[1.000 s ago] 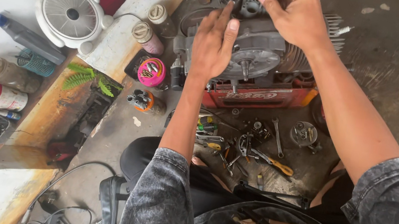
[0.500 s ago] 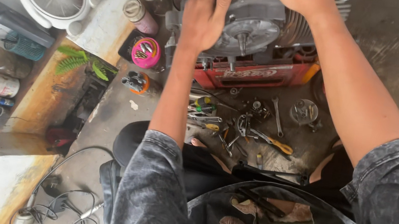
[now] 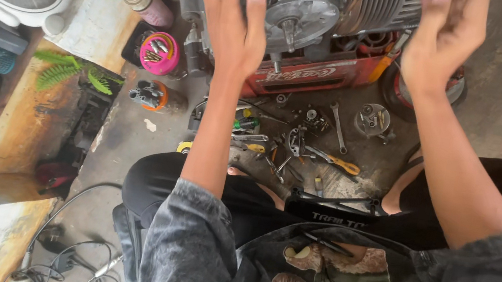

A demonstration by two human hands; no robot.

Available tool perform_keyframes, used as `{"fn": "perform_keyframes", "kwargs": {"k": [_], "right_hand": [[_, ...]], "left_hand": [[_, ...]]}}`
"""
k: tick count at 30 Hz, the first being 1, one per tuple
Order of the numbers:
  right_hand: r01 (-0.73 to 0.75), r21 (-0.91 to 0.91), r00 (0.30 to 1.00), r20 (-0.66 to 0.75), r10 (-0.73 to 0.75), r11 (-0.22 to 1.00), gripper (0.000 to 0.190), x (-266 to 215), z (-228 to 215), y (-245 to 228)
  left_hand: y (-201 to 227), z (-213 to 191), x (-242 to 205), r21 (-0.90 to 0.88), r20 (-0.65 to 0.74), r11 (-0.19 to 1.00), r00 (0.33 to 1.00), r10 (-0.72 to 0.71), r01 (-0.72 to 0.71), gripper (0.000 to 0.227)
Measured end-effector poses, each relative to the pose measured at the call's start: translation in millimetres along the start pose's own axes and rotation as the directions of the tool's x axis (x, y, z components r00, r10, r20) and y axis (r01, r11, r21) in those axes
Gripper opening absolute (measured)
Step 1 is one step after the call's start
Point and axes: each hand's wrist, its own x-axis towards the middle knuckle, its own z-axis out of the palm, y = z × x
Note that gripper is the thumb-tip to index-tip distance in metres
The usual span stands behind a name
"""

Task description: The person sits in a workshop and works on a small engine component, likely a carburetor. They use a wrench to loosen and remove a bolt, then disassemble the part to remove a small metal pin. The person handles the component and tools with both hands, placing removed parts on the floor.

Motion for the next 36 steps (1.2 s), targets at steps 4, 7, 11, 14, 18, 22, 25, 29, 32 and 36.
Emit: {"fn": "perform_keyframes", "kwargs": {"k": [4,7,11,14,18,22,25,29,32,36], "right_hand": [[-0.119,-0.144,0.986,0.099,0.134,0.982,0.021,-30,-23,16],[-0.075,-0.132,0.964,0.245,0.106,0.988,0.025,-31,-26,18],[-0.073,-0.111,0.913,0.392,0.111,0.991,0.018,-62,-21,21],[-0.296,-0.131,0.845,0.426,0.323,0.946,0.014,-101,-14,20],[-0.591,-0.119,0.709,0.395,0.584,0.798,0.018,-148,1,21],[-0.638,-0.303,0.531,0.493,0.689,0.708,0.014,-182,15,26],[-0.566,-0.433,0.362,0.635,0.683,0.702,0.019,-211,24,21],[-0.457,-0.68,-0.031,0.656,0.754,0.573,0.056,-239,40,13],[-0.321,-0.72,-0.14,0.678,0.721,0.615,0.076,-275,45,25],[-0.159,-0.684,-0.181,0.729,0.66,0.712,0.084,-278,55,18]], "left_hand": [[16,2,-31,-0.18,-0.174,0.981,0.984,0.04,-0.072,0.034],[19,3,-44,-0.116,-0.229,0.98,0.965,0.13,-0.16,0.028],[25,-16,-57,-0.188,0.061,0.97,0.984,0.17,-0.156,0.019],[9,-12,-71,-0.233,0.292,0.972,0.952,0.095,-0.026,0.023],[-5,-9,-82,-0.213,0.298,0.977,0.951,0.087,-0.022,0.017],[-9,-14,-81,-0.137,0.338,0.989,0.937,0.092,-0.047,0.015],[-9,-18,-83,-0.123,0.339,0.992,0.938,0.074,-0.033,0.014],[-16,-21,-85,-0.07,0.355,0.997,0.934,0.033,-0.009,0.015],[-18,-23,-86,-0.055,0.342,0.998,0.939,0.027,-0.009,0.015],[-19,-25,-88,-0.038,0.343,0.999,0.939,0.012,0.001,0.014]]}}
